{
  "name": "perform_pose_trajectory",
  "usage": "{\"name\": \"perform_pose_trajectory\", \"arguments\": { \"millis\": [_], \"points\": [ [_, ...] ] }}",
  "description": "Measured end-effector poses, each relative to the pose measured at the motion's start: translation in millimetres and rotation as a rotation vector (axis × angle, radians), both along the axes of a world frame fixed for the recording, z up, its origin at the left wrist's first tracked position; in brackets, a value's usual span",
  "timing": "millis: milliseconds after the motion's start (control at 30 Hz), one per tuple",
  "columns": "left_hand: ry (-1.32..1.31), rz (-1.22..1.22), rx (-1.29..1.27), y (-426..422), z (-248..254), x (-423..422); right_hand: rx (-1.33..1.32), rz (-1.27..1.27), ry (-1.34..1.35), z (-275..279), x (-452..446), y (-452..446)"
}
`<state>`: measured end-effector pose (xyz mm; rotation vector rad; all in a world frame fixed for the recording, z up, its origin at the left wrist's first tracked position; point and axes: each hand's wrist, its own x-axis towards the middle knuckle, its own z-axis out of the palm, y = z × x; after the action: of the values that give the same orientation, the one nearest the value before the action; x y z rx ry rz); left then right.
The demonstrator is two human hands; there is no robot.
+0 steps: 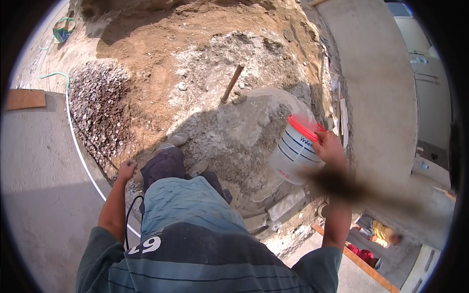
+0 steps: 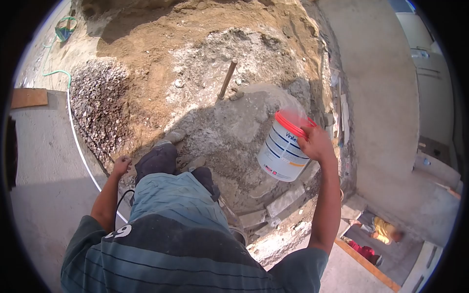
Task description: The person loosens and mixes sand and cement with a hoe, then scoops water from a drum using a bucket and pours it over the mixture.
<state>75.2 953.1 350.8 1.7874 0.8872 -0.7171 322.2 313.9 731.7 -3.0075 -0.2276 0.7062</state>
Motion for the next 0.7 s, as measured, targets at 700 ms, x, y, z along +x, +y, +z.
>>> {"name": "perform_pose_trajectory", "arguments": {
  "millis": [700],
  "points": [
    [0.028,-0.010,0.002,-9,-2,0,-0.165,-0.157,0.010,57,40,-3]
  ]
}}
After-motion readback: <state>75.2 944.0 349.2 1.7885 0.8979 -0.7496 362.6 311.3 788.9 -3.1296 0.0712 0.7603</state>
